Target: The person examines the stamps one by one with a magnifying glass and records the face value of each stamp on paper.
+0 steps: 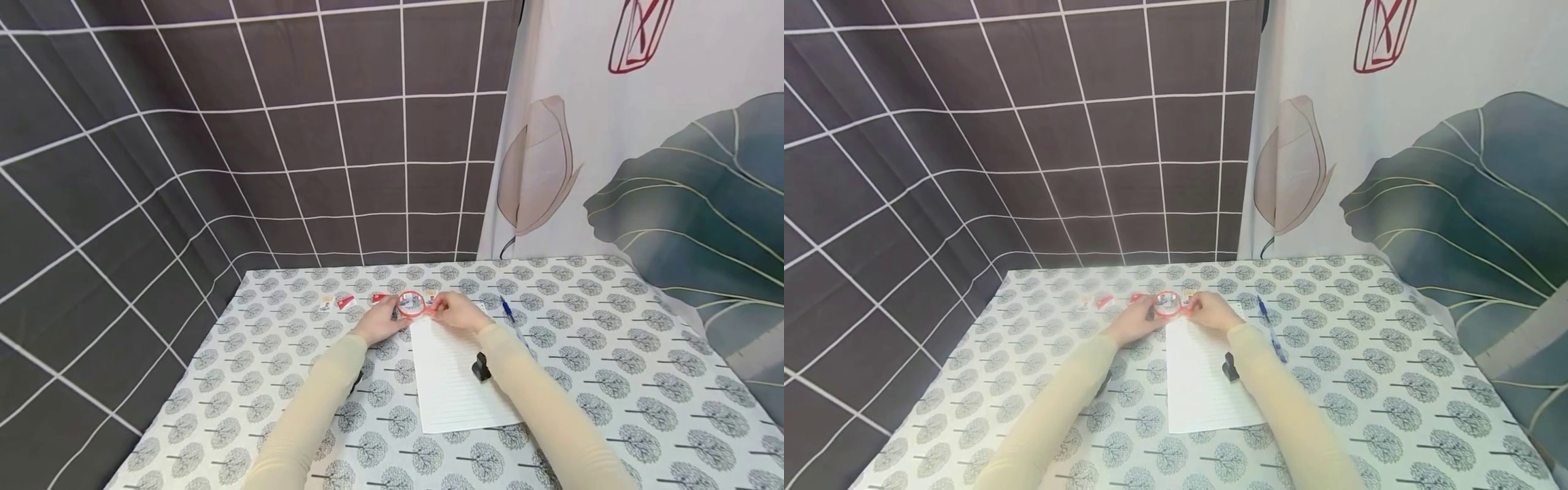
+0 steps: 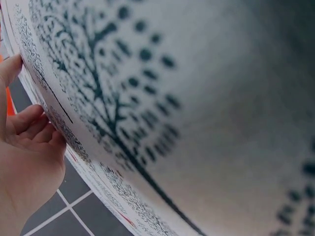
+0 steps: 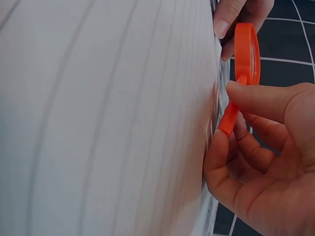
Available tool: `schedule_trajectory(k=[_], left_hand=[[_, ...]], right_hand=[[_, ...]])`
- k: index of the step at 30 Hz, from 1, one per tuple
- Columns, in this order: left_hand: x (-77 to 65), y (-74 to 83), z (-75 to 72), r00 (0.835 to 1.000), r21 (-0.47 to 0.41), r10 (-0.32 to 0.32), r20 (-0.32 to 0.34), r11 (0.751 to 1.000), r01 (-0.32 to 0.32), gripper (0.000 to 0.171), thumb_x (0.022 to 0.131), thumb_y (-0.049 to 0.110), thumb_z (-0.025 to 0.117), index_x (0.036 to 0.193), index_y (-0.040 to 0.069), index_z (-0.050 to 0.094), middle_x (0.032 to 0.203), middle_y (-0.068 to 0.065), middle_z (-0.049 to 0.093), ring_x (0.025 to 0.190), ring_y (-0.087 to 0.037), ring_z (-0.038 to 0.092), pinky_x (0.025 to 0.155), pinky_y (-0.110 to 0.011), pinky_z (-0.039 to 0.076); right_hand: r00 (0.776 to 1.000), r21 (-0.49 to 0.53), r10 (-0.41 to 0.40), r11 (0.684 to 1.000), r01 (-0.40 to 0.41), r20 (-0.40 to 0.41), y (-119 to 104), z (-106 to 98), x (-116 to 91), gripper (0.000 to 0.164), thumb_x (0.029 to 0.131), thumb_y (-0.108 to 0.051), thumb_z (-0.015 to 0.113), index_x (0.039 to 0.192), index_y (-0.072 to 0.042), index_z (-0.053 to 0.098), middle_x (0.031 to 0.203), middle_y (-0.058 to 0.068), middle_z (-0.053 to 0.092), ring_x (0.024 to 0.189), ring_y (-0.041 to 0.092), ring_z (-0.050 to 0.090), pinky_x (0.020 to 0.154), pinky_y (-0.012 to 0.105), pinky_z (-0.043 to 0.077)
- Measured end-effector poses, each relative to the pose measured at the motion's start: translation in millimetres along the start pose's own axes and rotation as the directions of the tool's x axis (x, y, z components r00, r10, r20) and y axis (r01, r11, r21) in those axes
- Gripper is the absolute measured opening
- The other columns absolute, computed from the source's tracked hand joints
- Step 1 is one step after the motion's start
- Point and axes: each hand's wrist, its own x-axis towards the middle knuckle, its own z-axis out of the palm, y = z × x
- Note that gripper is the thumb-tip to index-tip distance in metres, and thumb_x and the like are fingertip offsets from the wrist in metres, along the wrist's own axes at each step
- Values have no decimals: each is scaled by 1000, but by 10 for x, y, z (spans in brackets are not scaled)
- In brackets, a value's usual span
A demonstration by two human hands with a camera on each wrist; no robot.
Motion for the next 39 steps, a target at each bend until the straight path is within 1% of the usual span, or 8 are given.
schedule_trajectory(k=[3, 8, 12, 18, 22, 24, 30, 39], left_hand=[[18, -19, 6, 1000, 8, 6, -6, 1000, -6, 74, 96, 41, 66, 151, 0, 41, 154, -17, 43, 140, -33, 44, 118, -46, 34], [11, -20, 1, 1000, 24, -7, 8, 1000, 7, 71, 97, 44, 64, 151, 3, 43, 157, -15, 40, 142, -32, 42, 118, -47, 33], [16, -13, -5, 1000, 31, -11, 12, 999, 11, 71, 97, 45, 63, 151, 4, 43, 158, -15, 38, 143, -33, 39, 119, -46, 32], [30, -22, -1, 1000, 36, -18, 15, 999, 18, 73, 97, 48, 62, 152, 5, 43, 160, -14, 36, 145, -33, 37, 120, -47, 31], [25, -22, 1, 1000, 26, -24, 16, 999, 23, 73, 96, 48, 63, 152, 5, 42, 160, -14, 36, 145, -33, 37, 120, -48, 30], [19, -25, 5, 1000, 21, -24, 14, 999, 24, 73, 96, 48, 64, 152, 5, 43, 160, -14, 37, 144, -33, 38, 120, -48, 31], [4, -31, 10, 1000, 24, -22, 15, 999, 21, 74, 96, 48, 63, 152, 5, 41, 160, -14, 36, 145, -33, 36, 120, -47, 29], [7, -30, 15, 1000, 24, -15, 16, 1000, 15, 75, 96, 49, 62, 153, 5, 41, 160, -14, 35, 145, -33, 36, 120, -46, 29]], right_hand=[[1000, 4, 0, 1000, 0, -5, 12, -32, -9, 10, 91, -4, 70, 100, -1, 66, 88, 5, 65, 79, 16, 58, 77, 31, 54], [1000, 32, 18, 999, -17, -22, 86, -110, -30, 12, 90, -2, 69, 102, 1, 66, 88, 6, 65, 75, 16, 59, 70, 28, 55], [999, 57, 15, 998, -12, -52, 101, -230, -83, 17, 90, 0, 69, 106, 4, 66, 92, 10, 64, 79, 17, 58, 72, 29, 54], [995, 50, 31, 998, -27, -90, 168, -424, -162, 18, 92, -4, 68, 107, 3, 65, 93, 11, 64, 75, 20, 59, 68, 31, 54], [993, 40, 56, 998, -52, -102, 251, -524, -206, 18, 93, -6, 68, 108, 3, 65, 93, 10, 62, 80, 20, 57, 71, 31, 51], [992, 24, 56, 998, -54, -112, 293, -570, -227, 19, 94, -7, 68, 109, 4, 65, 93, 10, 62, 82, 21, 56, 72, 31, 49], [983, -33, 69, 997, -76, -171, 407, -696, -313, 20, 97, -12, 66, 108, 4, 66, 92, 11, 63, 78, 21, 56, 68, 32, 48], [973, -33, 130, 990, -138, -190, 547, -897, -501, 27, 99, -15, 63, 117, 5, 62, 102, 15, 64, 89, 26, 60, 79, 40, 51]])
